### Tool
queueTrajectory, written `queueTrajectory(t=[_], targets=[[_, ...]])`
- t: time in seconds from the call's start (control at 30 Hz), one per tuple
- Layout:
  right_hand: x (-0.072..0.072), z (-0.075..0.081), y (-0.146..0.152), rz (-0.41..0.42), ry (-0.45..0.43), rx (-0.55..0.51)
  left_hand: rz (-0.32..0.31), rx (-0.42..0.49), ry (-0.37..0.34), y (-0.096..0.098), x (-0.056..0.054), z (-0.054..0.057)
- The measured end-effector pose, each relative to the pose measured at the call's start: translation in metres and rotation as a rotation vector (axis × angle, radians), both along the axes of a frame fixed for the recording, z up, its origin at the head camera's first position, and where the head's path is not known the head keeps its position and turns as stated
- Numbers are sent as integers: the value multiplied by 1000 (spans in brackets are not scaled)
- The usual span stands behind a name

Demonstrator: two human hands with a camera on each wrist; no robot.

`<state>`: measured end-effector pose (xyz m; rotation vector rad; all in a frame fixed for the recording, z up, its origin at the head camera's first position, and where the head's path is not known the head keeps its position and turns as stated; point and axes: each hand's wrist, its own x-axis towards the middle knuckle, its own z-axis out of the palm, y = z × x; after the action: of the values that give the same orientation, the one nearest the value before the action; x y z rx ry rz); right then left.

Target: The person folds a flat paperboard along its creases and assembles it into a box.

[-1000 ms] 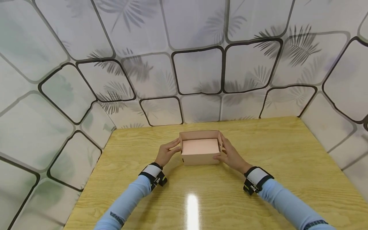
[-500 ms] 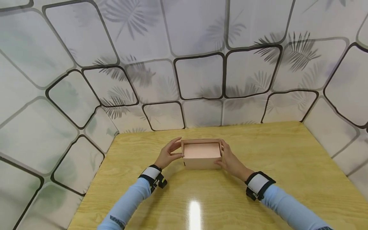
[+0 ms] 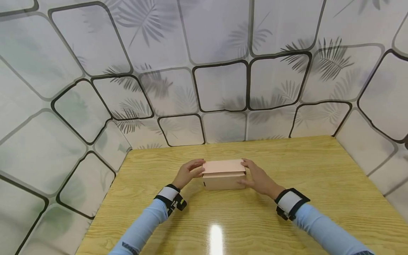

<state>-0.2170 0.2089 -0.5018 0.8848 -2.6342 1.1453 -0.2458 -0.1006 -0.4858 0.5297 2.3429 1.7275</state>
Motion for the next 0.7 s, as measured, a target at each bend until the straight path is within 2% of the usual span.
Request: queueTrajectory(t=[0.07,0.13,0.2,0.27,0.33,0.4,0.53,0.7], targets=[[-1,8,-1,-28,-201,-83,32,-18,-143,-1,-2,-1],[-4,14,-1,-29,-362,-190,42,-42,-237,-1,-2,-2],[-6,17,-1,-37,-510,-282,21,-70,-266,-1,-2,-3],[-8,18,1,-33,-629,-364,-1,-74,-258,0,-1,-5],[-9,19,3,-29,-703,-415,-7,-72,-231,0,0,-6],[-11,20,3,-25,-729,-424,-4,-68,-213,1,1,-7],[-13,26,1,-12,-794,-407,3,-86,-226,1,2,-2],[-19,34,-1,14,-1005,-414,-60,-112,-355,1,3,9]])
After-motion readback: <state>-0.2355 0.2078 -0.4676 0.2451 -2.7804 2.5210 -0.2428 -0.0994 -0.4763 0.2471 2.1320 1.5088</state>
